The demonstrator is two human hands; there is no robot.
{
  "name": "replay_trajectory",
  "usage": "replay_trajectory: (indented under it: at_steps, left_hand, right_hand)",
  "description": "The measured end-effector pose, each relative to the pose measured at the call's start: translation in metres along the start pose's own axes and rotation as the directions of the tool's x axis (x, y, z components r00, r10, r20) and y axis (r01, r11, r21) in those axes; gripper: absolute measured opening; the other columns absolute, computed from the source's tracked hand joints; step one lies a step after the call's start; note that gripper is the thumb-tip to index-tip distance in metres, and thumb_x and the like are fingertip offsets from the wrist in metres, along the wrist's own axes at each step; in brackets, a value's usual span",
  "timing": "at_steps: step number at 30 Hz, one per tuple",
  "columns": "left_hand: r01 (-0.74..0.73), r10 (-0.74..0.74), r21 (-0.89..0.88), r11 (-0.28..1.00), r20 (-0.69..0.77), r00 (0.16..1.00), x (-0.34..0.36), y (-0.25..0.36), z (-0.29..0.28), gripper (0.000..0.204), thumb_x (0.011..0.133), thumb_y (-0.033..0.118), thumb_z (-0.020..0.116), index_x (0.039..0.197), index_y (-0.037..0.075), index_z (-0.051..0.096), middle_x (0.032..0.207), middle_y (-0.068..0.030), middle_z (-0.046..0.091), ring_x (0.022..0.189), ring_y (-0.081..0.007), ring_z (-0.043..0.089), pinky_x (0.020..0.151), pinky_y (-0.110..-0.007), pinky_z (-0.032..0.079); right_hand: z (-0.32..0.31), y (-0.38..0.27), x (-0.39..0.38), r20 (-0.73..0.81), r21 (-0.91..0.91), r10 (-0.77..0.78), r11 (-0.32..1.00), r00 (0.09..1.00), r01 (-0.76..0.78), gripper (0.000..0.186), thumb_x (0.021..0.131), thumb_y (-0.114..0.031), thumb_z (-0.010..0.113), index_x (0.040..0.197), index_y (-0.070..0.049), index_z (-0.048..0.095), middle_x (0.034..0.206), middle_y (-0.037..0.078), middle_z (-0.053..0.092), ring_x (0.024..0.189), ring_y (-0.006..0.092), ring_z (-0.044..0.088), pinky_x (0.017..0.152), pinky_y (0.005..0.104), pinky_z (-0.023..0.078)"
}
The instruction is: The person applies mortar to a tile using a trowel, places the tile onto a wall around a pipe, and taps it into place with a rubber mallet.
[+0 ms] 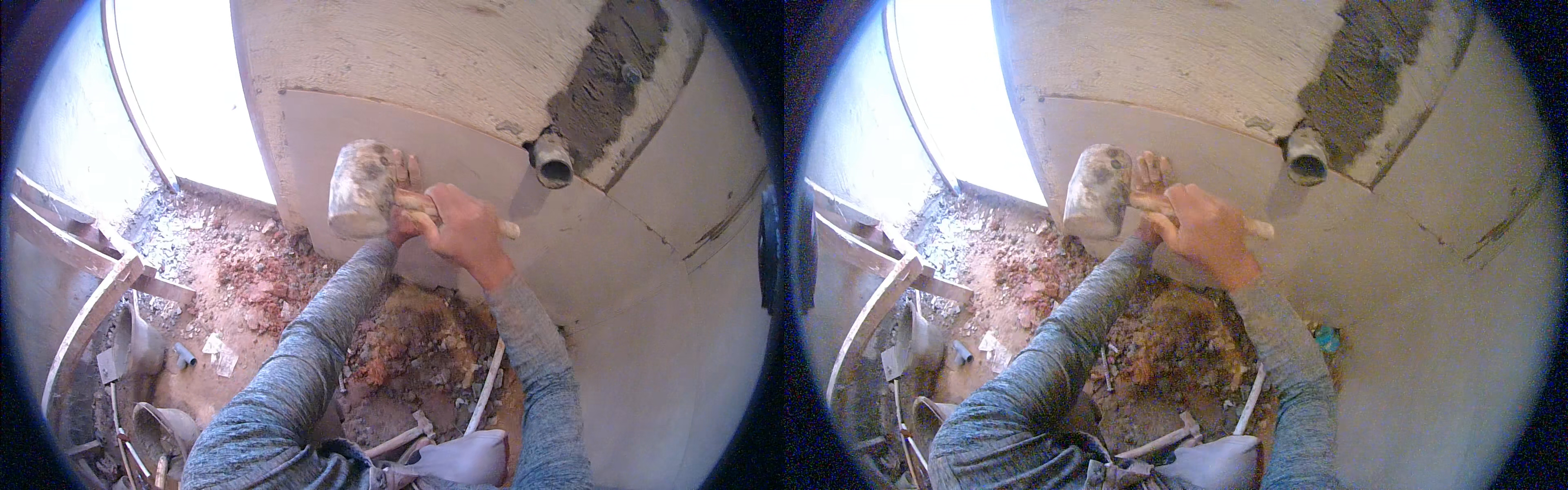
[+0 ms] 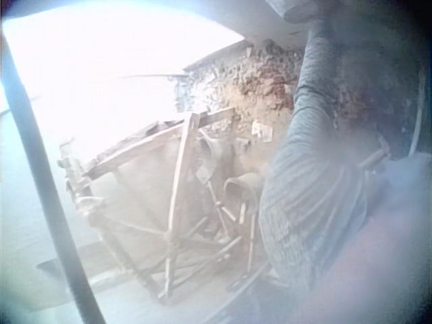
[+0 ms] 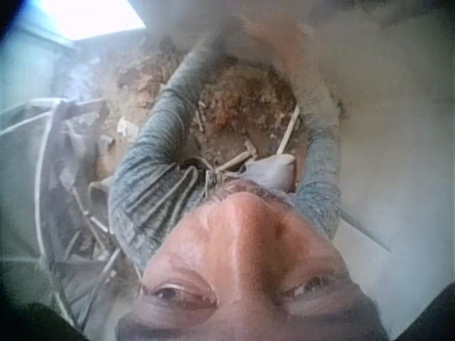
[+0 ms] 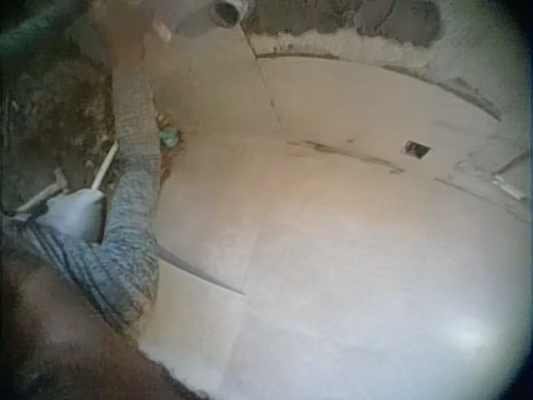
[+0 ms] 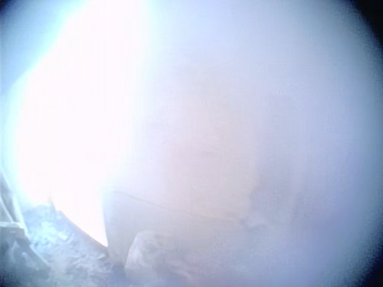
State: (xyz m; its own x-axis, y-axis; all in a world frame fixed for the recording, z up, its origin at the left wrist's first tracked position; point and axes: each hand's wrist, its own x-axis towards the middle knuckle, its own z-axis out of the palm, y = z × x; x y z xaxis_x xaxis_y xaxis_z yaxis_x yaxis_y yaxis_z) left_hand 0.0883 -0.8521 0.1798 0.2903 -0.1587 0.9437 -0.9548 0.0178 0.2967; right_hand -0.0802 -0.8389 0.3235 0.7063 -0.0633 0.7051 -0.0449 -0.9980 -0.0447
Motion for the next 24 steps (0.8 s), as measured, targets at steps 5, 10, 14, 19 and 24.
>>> replay_trajectory:
  at_steps: [5, 10, 14, 19, 24]
  left_hand:
    - [-0.007, -0.064, 0.16, 0.987, 0.435, 0.898, -0.006, -0.005, -0.009, 0.085, 0.082, 0.051, 0.061, 0.142, -0.002, 0.033, 0.148, -0.0367, 0.02, 0.139, -0.0528, 0.014, 0.116, -0.056, 0.01]
    - [0.035, -0.06, 0.069, 0.997, 0.409, 0.911, -0.009, -0.007, -0.01, 0.084, 0.083, 0.052, 0.06, 0.143, 0.0, 0.033, 0.148, -0.0334, 0.021, 0.139, -0.0497, 0.014, 0.116, -0.055, 0.011]
    - [0.047, -0.06, 0.044, 0.998, 0.391, 0.918, -0.008, -0.006, -0.007, 0.083, 0.083, 0.053, 0.059, 0.143, 0.002, 0.033, 0.149, -0.0307, 0.023, 0.14, -0.0473, 0.015, 0.116, -0.053, 0.011]
    - [0.056, -0.069, 0.044, 0.997, 0.39, 0.918, -0.011, -0.007, -0.012, 0.082, 0.084, 0.054, 0.058, 0.143, 0.004, 0.034, 0.149, -0.0274, 0.025, 0.141, -0.0442, 0.016, 0.117, -0.051, 0.011]
    - [0.079, -0.08, 0.017, 0.997, 0.365, 0.928, -0.009, -0.004, -0.011, 0.081, 0.084, 0.055, 0.057, 0.144, 0.005, 0.034, 0.149, -0.0241, 0.026, 0.141, -0.0412, 0.017, 0.117, -0.05, 0.011]
  right_hand:
    - [0.039, 0.005, 0.04, 0.209, -0.198, 0.181, 0.97, 0.961, -0.14, 0.05, 0.082, -0.051, 0.063, 0.112, -0.01, 0.064, 0.098, 0.013, 0.069, 0.077, 0.0316, 0.069, 0.058, 0.0436, 0.055]
    - [0.053, -0.01, 0.05, 0.067, -0.184, -0.109, 0.976, 0.992, 0.12, 0.039, 0.082, -0.044, 0.064, 0.102, -0.011, 0.065, 0.079, 0.013, 0.068, 0.063, 0.0309, 0.067, 0.054, 0.0419, 0.052]
    - [0.061, -0.01, 0.057, 0.179, -0.276, 0.077, 0.961, 0.981, -0.025, 0.04, 0.082, -0.045, 0.064, 0.103, -0.011, 0.064, 0.084, 0.013, 0.069, 0.067, 0.0302, 0.068, 0.056, 0.0406, 0.053]
    - [0.06, -0.022, 0.059, 0.175, -0.244, -0.084, 0.962, 0.981, 0.126, 0.039, 0.084, -0.045, 0.062, 0.102, -0.01, 0.063, 0.085, 0.012, 0.068, 0.07, 0.0304, 0.068, 0.056, 0.0409, 0.053]
    - [0.074, -0.026, 0.068, 0.243, -0.359, 0.063, 0.933, 0.968, 0.029, 0.037, 0.083, -0.043, 0.064, 0.098, -0.009, 0.062, 0.084, 0.013, 0.067, 0.075, 0.0305, 0.068, 0.061, 0.0428, 0.054]
